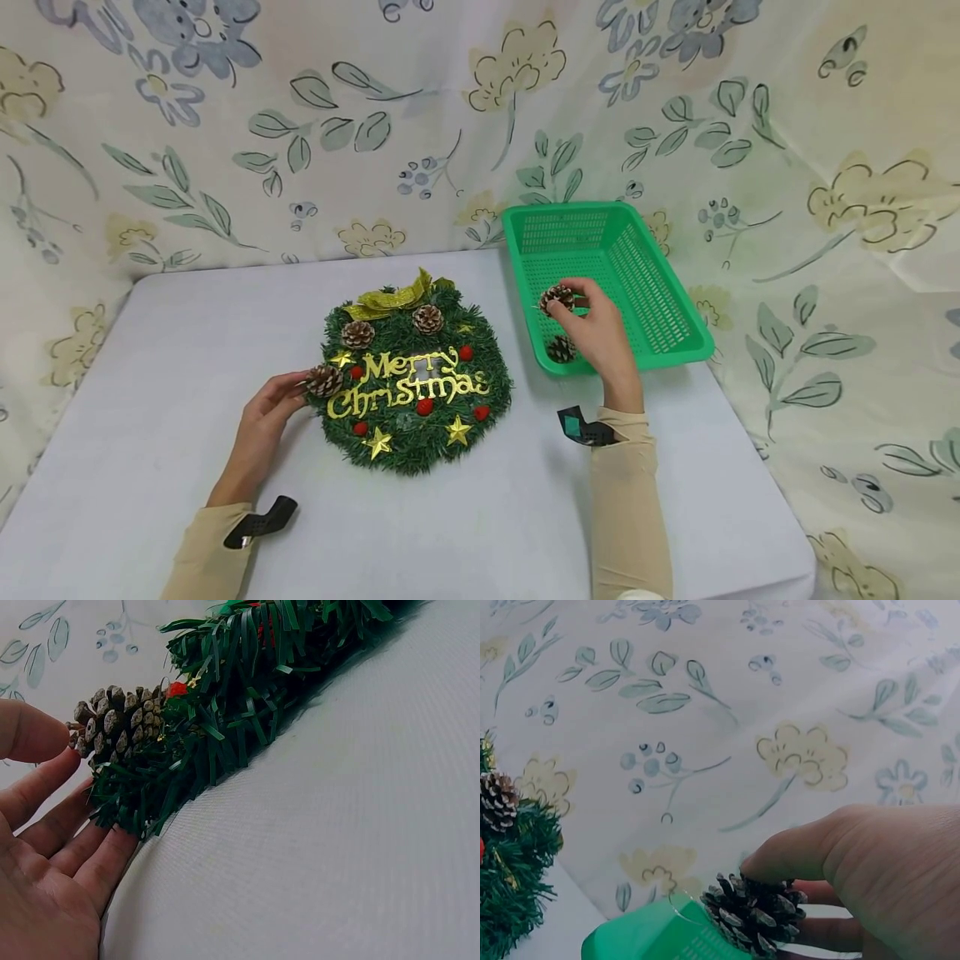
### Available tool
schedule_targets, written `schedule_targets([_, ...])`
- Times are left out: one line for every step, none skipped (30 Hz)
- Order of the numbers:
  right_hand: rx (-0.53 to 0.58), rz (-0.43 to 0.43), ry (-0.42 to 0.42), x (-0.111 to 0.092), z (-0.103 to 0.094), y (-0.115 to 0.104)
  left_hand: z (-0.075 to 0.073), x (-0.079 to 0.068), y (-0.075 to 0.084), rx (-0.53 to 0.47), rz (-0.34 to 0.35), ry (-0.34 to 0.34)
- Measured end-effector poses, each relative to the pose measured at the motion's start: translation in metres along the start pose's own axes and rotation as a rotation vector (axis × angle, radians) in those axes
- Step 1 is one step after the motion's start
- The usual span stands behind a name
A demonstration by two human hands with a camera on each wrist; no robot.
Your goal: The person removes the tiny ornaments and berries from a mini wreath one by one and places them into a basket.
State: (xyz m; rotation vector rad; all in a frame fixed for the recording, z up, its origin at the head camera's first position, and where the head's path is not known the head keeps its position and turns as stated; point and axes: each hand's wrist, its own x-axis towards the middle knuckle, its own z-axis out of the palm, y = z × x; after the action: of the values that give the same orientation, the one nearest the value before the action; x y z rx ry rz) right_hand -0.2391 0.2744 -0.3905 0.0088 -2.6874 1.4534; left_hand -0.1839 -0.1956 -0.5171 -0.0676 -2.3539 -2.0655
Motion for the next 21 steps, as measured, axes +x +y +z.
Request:
schedule_targets([-0.003, 0.002, -0.001, 0.0002, 0.0001, 0.0004, -0.0001, 0.0, -0.0002, 0.002, -0.002, -0.001])
schedule_targets([-0.005, 0.004, -0.001, 0.0003, 0.0001, 0.0007, -0.0001, -0.0001, -0.0004, 0.004, -0.004, -0.001])
schedule_targets([-0.007, 0.006, -0.003, 0.0004, 0.0002, 0.0011, -0.0002, -0.0002, -0.0005, 0.004, -0.006, -0.002])
schedule_targets([-0.007, 0.007, -0.004, 0.0005, 0.0002, 0.0014, -0.0004, -0.0003, -0.0008, 0.006, -0.008, -0.003])
schedule_targets([-0.007, 0.009, -0.005, 0.0005, 0.0002, 0.0017, -0.0007, -0.0004, -0.001, 0.009, -0.009, -0.005])
schedule_targets([-0.007, 0.011, -0.007, 0.0004, 0.0002, 0.002, -0.0009, -0.0005, -0.0011, 0.013, -0.01, -0.006])
schedule_targets([-0.007, 0.013, -0.01, 0.0005, 0.0001, 0.0021, -0.0011, -0.0006, -0.0011, 0.016, -0.011, -0.008])
schedule_targets([-0.007, 0.015, -0.013, 0.0005, -0.0001, 0.0023, -0.0013, -0.0006, -0.0012, 0.017, -0.01, -0.01])
schedule_targets([-0.007, 0.02, -0.018, 0.0005, -0.0002, 0.0026, -0.0015, -0.0006, -0.0014, 0.018, -0.008, -0.011])
schedule_targets([-0.009, 0.024, -0.021, 0.0006, -0.0004, 0.0029, -0.0017, -0.0006, -0.0015, 0.018, -0.007, -0.012])
schedule_targets([-0.012, 0.028, -0.025, 0.0005, -0.0006, 0.0031, -0.0017, -0.0006, -0.0015, 0.016, -0.005, -0.013])
schedule_targets([-0.015, 0.03, -0.028, 0.0005, -0.0008, 0.0031, -0.0017, -0.0006, -0.0015, 0.013, -0.006, -0.012])
schedule_targets([-0.019, 0.033, -0.031, 0.0005, -0.0009, 0.0033, -0.0016, -0.0007, -0.0013, 0.009, -0.006, -0.01])
schedule_targets([-0.022, 0.038, -0.033, 0.0006, -0.0009, 0.0034, -0.0015, -0.0006, -0.0013, 0.009, -0.008, -0.009])
schedule_targets([-0.026, 0.041, -0.034, 0.0006, -0.0009, 0.0035, -0.0012, -0.0007, -0.001, 0.007, -0.009, -0.008])
schedule_targets([-0.029, 0.043, -0.034, 0.0008, -0.0007, 0.0037, -0.001, -0.0009, -0.0007, 0.007, -0.012, -0.008])
schedule_targets([-0.029, 0.044, -0.036, 0.001, -0.0005, 0.004, -0.0006, -0.001, -0.0002, 0.006, -0.014, -0.007])
schedule_targets([-0.029, 0.045, -0.038, 0.0013, 0.0, 0.0043, -0.0003, -0.0012, 0.0002, 0.01, -0.015, -0.005])
schedule_targets([-0.03, 0.045, -0.039, 0.0018, 0.0005, 0.0048, -0.0001, -0.0013, 0.0005, 0.015, -0.015, -0.004])
schedule_targets([-0.029, 0.044, -0.041, 0.0024, 0.0011, 0.0055, 0.0001, -0.0014, 0.0006, 0.018, -0.016, -0.003])
schedule_targets([-0.03, 0.042, -0.046, 0.0029, 0.0018, 0.0061, 0.0003, -0.0015, 0.0011, 0.02, -0.016, -0.002])
